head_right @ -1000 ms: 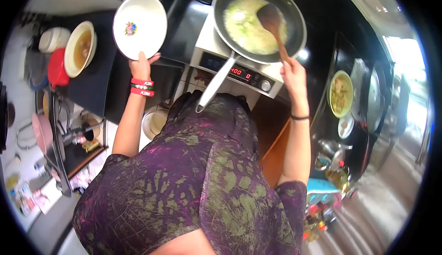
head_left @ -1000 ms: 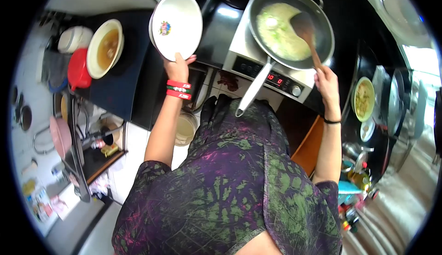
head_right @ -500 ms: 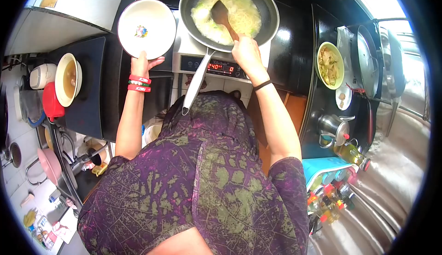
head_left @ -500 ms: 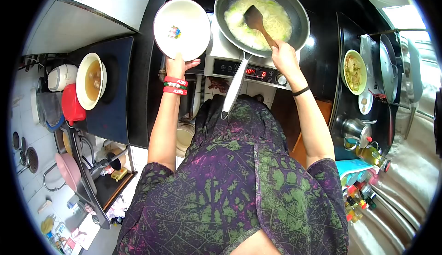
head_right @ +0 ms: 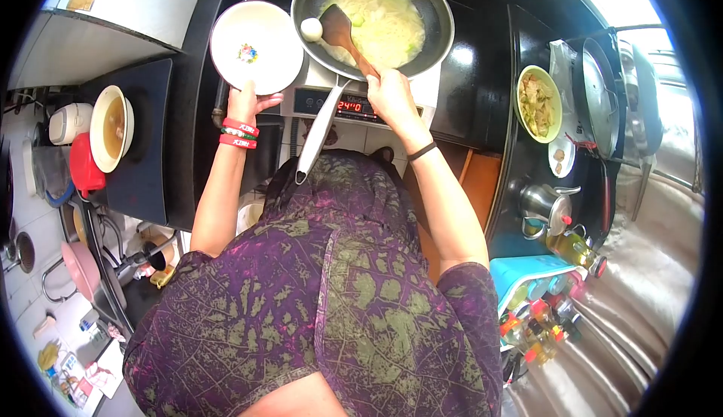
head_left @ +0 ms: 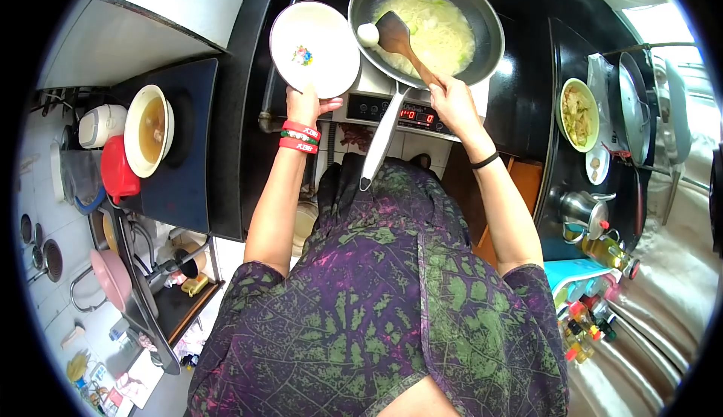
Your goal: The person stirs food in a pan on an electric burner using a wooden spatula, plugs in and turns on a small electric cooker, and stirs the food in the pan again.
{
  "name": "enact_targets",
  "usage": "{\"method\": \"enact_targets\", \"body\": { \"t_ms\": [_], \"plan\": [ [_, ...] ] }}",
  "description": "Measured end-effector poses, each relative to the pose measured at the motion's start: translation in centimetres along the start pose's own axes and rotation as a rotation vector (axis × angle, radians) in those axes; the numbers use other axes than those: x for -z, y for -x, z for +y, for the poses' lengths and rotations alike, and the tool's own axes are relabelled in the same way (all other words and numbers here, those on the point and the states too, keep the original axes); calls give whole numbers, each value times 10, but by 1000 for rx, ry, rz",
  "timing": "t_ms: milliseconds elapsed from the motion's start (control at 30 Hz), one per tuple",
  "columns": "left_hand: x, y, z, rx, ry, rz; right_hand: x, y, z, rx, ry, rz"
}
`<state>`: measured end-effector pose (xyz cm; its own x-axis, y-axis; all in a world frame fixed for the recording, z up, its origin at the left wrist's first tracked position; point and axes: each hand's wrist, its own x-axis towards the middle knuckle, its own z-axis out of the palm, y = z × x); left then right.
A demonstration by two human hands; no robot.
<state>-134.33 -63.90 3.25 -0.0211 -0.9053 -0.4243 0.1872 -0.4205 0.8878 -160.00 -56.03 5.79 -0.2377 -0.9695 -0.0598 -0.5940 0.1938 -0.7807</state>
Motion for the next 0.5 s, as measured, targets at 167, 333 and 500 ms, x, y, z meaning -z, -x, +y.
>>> {"method": "enact_targets", "body": {
  "t_ms": [167, 333, 500],
  "plan": [
    [-7, 4, 0, -23, -27, 30, -1, 3, -1, -34, -95, -26],
    [-9, 1, -1, 73, -114, -20, -10, 4, 1, -30, -181, -47],
    [-8, -1, -1, 61, -48, -43, 8, 15, -39, 5, -64, -11]
  ]
}}
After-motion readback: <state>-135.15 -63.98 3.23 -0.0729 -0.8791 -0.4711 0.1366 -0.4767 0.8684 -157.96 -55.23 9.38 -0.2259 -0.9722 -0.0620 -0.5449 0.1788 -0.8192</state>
